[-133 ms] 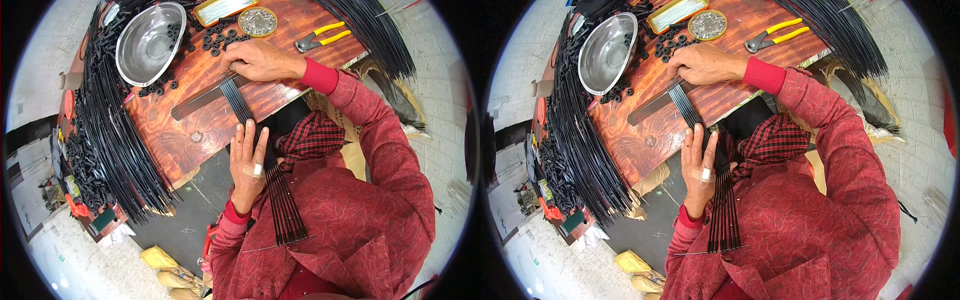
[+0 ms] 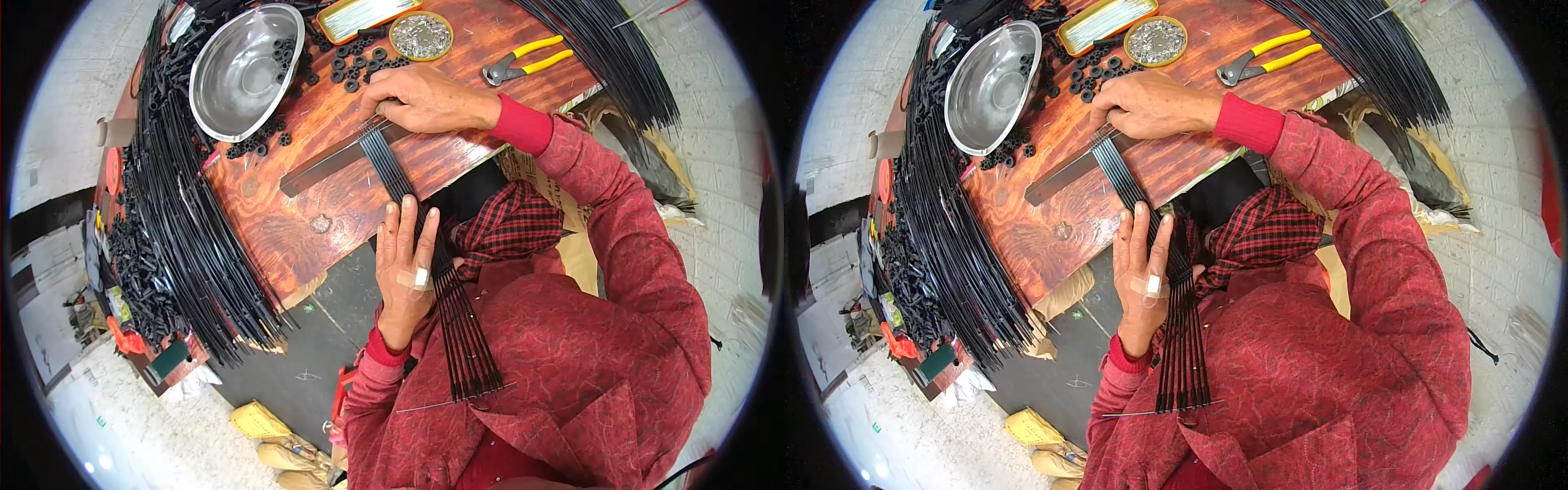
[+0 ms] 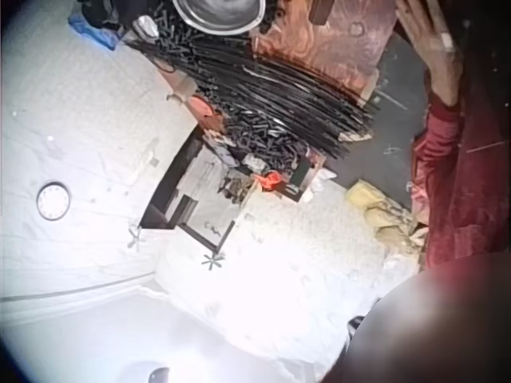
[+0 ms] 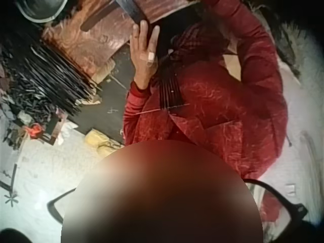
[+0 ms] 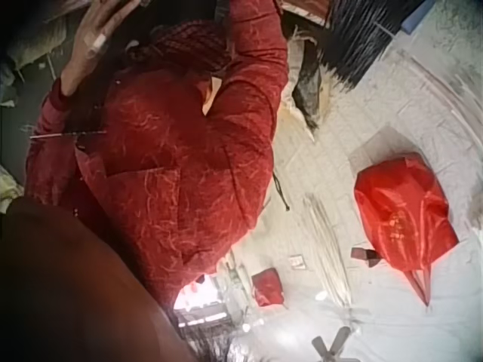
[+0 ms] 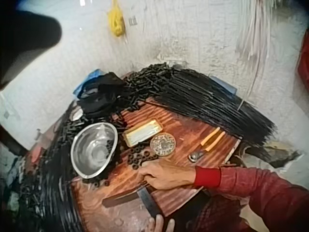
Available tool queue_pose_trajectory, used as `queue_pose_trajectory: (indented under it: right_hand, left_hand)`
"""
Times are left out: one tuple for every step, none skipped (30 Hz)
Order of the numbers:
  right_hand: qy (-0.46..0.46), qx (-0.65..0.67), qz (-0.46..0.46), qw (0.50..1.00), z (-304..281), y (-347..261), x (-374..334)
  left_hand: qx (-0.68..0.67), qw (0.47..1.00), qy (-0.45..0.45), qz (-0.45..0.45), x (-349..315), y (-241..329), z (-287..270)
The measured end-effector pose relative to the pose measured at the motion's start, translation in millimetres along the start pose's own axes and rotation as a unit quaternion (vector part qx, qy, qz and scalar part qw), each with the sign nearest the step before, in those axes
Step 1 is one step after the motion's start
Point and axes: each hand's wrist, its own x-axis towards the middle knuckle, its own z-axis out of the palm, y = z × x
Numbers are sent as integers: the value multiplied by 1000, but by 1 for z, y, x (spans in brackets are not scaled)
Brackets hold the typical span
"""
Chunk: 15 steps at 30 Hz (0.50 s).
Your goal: Sorting and inserting bundles of black rods into a comb-like industrial fixture.
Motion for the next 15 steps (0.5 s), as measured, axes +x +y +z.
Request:
queue_pose_trajectory:
  right_hand:
    - [2,-3,-2,1000,-1,0,0]
    - [2,-3,-2,1000,-1,-1,0]
    - [-1,-3,3,1000,-1,-3,1]
    - [-4,-2,9,1000,-1,-4,1]
    - [-4,-2,9,1000,0,-4,0]
    - [4,-1,13,1000,1,-2,-1]
    - [12,0,17,1000,3,-1,-1]
    - [12,1,17,1000,4,-1,-2]
    - [14,-3,16,1000,5,-1,-1]
    - [16,-8,16,1000,7,-1,-1]
    - [17,-8,16,1000,7,-2,-1]
    - [20,-11,14,1000,9,-4,-1]
    - [23,-13,13,1000,10,-5,-2]
    - [24,-13,13,1000,11,-5,-1]
    - [26,-9,14,1000,13,-4,-1]
  left_hand:
    - [2,1000,1,0,1,1,1]
    - [2,1000,1,0,1,0,1]
    - [8,1000,4,1,1,0,2]
    - [14,1000,7,3,0,0,2]
    - [14,1000,6,3,1,0,2]
    - [14,1000,5,4,1,0,2]
    - [13,1000,4,4,1,0,2]
    - [13,1000,3,3,0,0,2]
    - [13,1000,2,1,0,1,1]
    - [13,1000,1,-2,0,1,1]
    - [13,1000,1,-1,0,1,1]
    - [16,1000,-1,-3,-1,1,1]
    - [18,1000,-2,-4,-1,1,0]
    - [19,1000,-2,-4,-1,1,0]
    - [19,1000,-1,-3,-1,2,0]
